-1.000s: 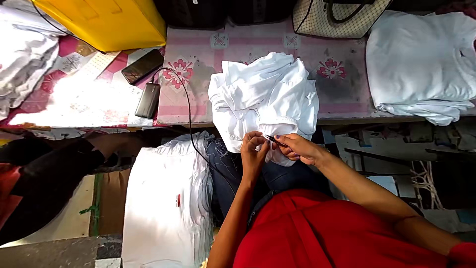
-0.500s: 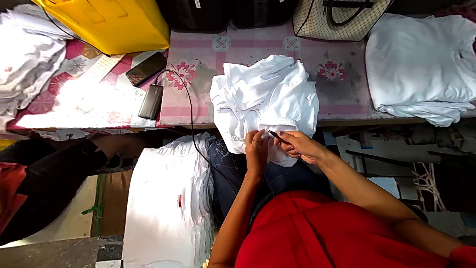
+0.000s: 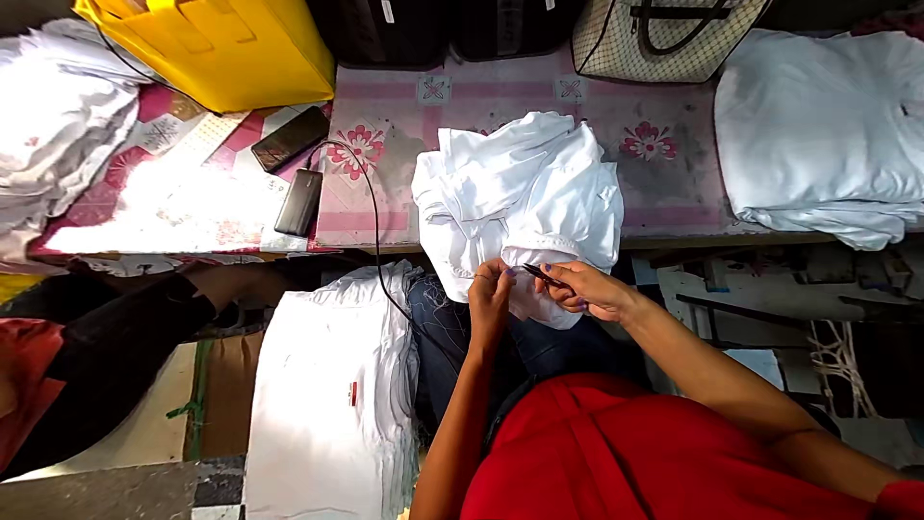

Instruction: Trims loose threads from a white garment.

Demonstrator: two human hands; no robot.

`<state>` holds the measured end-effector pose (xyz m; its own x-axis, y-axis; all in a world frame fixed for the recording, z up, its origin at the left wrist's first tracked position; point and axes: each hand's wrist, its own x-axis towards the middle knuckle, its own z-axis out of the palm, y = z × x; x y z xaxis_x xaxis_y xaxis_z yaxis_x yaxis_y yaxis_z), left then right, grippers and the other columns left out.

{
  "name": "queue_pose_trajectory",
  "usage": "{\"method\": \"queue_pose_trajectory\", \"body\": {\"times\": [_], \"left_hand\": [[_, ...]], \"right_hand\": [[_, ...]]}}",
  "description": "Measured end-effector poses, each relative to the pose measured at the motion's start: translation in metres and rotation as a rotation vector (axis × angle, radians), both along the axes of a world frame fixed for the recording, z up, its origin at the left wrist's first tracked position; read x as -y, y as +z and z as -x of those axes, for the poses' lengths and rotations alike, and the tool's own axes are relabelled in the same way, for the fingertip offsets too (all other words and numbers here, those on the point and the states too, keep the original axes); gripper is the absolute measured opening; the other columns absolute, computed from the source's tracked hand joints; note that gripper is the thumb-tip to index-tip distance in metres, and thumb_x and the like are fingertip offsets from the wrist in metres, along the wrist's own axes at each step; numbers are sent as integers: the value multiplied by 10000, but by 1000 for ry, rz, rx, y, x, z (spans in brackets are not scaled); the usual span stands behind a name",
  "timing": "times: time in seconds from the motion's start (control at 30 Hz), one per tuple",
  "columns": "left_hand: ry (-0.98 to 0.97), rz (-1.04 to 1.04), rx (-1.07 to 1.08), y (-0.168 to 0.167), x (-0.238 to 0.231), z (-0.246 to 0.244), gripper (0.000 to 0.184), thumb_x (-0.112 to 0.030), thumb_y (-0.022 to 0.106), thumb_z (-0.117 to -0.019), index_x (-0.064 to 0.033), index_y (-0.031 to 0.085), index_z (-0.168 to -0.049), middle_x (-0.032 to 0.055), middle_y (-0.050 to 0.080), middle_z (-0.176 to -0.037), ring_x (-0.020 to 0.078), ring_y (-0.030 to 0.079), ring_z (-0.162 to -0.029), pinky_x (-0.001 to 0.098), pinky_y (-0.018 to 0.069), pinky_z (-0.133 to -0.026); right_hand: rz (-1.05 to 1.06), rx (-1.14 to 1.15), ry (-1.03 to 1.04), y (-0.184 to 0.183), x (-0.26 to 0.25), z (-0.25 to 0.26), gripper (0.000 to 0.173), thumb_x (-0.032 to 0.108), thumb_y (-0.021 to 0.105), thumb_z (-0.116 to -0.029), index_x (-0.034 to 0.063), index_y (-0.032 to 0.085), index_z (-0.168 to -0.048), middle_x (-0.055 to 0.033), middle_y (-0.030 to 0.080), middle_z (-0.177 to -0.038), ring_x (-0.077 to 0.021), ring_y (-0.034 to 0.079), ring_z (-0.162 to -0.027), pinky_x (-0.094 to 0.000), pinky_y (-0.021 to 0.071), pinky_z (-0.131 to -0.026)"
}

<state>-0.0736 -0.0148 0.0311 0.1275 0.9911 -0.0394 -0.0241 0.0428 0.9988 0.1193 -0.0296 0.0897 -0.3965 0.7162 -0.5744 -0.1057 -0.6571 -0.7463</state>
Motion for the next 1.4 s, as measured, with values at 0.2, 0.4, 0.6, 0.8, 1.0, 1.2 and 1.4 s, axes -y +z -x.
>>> {"method": "queue_pose_trajectory", "body": {"times": [0.2,0.4,0.6,0.8,1.0,1.2,1.4], "left_hand": [[5,81,160,10,5,3,125,-7,524,-977,43,639,-992,65,714,-901,135,717,-855,328,602,-845],[37,75,206,13,8,2,95,30,534,-966,44,626,-981,60,723,-896,134,727,-860,334,611,-858],[59,117,343,14,11,0,133,16,437,-1003,25,570,-1004,71,720,-905,173,739,-869,381,614,-876],[182,232,451,22,-3,-6,206,34,549,-977,-18,474,-1162,41,704,-866,155,720,-806,377,612,-832],[247,346,647,37,-7,-17,208,124,536,-960,-64,532,-1048,10,680,-775,123,696,-726,320,606,-775],[195,-29,383,18,7,-14,169,90,558,-927,35,631,-1069,67,735,-939,156,735,-857,369,623,-849],[252,-476,-197,6,3,-20,129,75,733,-832,71,764,-958,174,748,-955,140,738,-830,250,614,-767]], "right_hand": [[3,-1,70,2,-8,9,352,322,323,-1133,130,591,-1010,120,357,-600,25,289,-446,-133,252,-423],[-37,39,44,0,-13,17,329,297,359,-1129,127,592,-971,119,362,-598,22,301,-455,-140,263,-434],[-62,54,-13,0,-7,18,290,247,387,-1123,112,597,-975,122,359,-594,20,303,-459,-146,264,-441],[-319,228,-173,11,-1,26,315,249,400,-1109,88,646,-995,114,408,-612,23,341,-492,-154,307,-477],[-439,465,-331,-2,-15,42,190,178,720,-958,18,691,-1056,11,548,-707,-34,425,-553,-217,377,-527],[-202,183,-407,5,-20,40,50,91,655,-992,46,644,-974,67,464,-599,8,330,-447,-155,287,-428],[-176,123,-484,11,-14,46,113,84,642,-997,63,624,-887,80,407,-548,10,314,-433,-153,273,-427]]}}
